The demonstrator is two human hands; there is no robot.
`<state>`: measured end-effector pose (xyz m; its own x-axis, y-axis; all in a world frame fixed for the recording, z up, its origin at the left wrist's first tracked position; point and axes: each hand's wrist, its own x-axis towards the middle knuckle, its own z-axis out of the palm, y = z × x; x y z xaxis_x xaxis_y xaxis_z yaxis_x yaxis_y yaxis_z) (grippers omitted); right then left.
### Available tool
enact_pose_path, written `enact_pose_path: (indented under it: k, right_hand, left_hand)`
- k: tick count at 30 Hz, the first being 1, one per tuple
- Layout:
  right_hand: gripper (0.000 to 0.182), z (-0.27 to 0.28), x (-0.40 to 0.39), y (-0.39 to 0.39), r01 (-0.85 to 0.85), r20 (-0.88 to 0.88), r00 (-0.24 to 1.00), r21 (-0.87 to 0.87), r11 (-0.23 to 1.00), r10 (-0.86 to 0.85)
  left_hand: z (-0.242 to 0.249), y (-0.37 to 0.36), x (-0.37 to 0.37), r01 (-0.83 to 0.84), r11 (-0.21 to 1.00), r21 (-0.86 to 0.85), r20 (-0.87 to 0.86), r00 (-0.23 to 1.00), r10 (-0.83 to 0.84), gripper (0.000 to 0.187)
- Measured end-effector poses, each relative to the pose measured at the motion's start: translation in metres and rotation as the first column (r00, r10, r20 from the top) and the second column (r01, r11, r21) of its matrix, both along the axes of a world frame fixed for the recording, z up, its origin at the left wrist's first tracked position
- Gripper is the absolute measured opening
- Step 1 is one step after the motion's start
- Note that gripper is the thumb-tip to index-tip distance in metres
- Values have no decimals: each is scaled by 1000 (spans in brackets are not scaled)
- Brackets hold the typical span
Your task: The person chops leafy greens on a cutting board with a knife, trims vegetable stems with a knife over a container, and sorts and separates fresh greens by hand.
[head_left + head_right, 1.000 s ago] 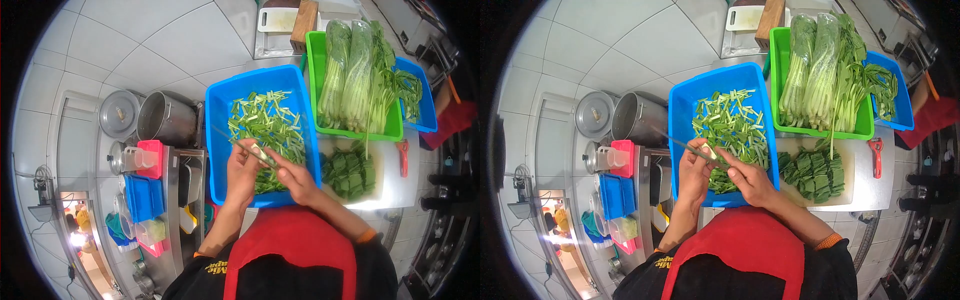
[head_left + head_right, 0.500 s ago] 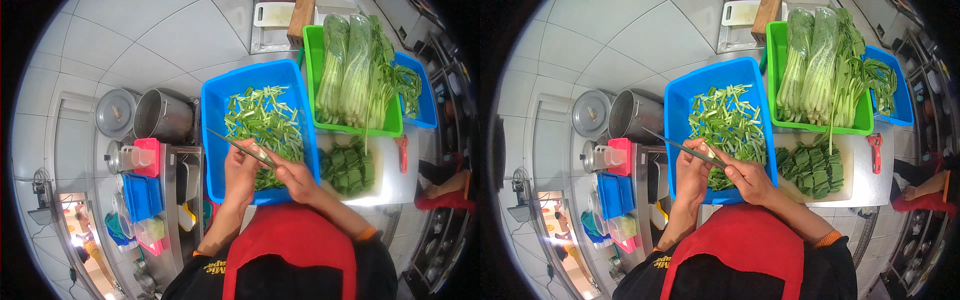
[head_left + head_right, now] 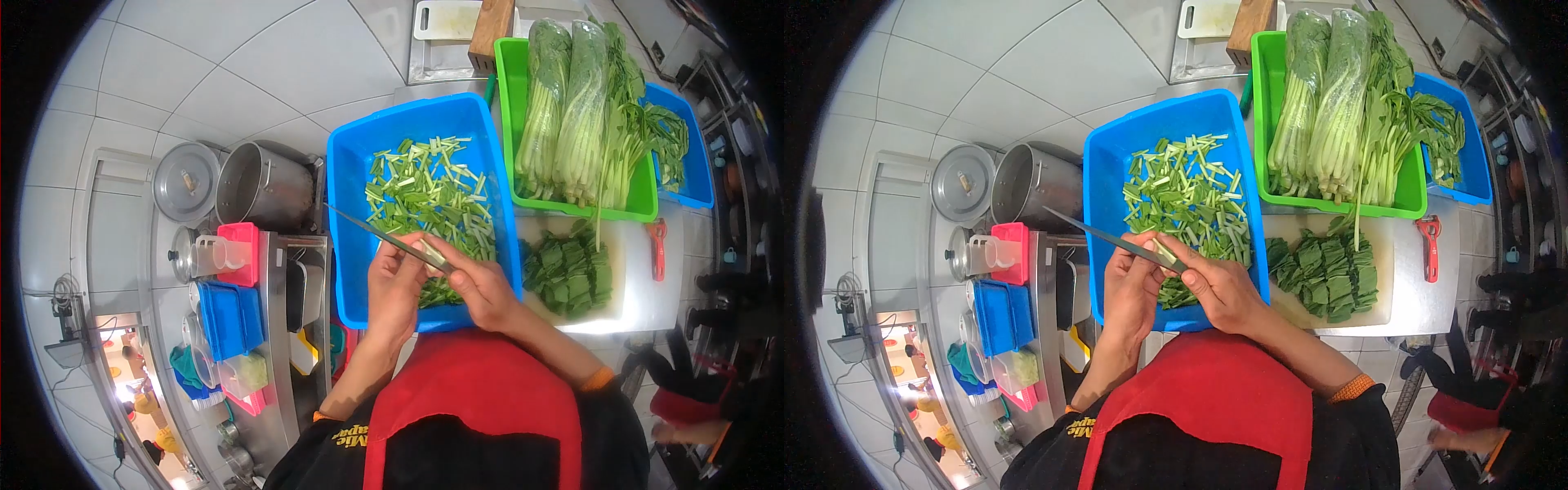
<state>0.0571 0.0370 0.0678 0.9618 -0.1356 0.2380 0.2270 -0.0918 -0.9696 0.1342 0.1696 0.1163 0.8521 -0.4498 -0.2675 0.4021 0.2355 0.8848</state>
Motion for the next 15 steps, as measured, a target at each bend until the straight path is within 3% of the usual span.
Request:
enact_pose_path:
  k: [6,9,13,15]
  right_hand:
    - [58,-3,2,-2,-17,-29,999,-118,993,14]
    - [60,11,1,-3,-21,-70,997,-53,998,17]
    - [63,-6,3,-2,19,-23,1000,-98,995,-21]
    - [67,-3,1,-6,-40,-79,996,-28,999,38]
  left_hand:
    - [2,1,-5,7,1000,-14,-2,1000,-7,23]
    - [0,4,-7,9,1000,-9,-32,999,-10,23]
    - [-4,2,-11,6,1000,9,-59,998,-5,23]
    - [-9,2,-10,34,999,15,-52,998,-34,19]
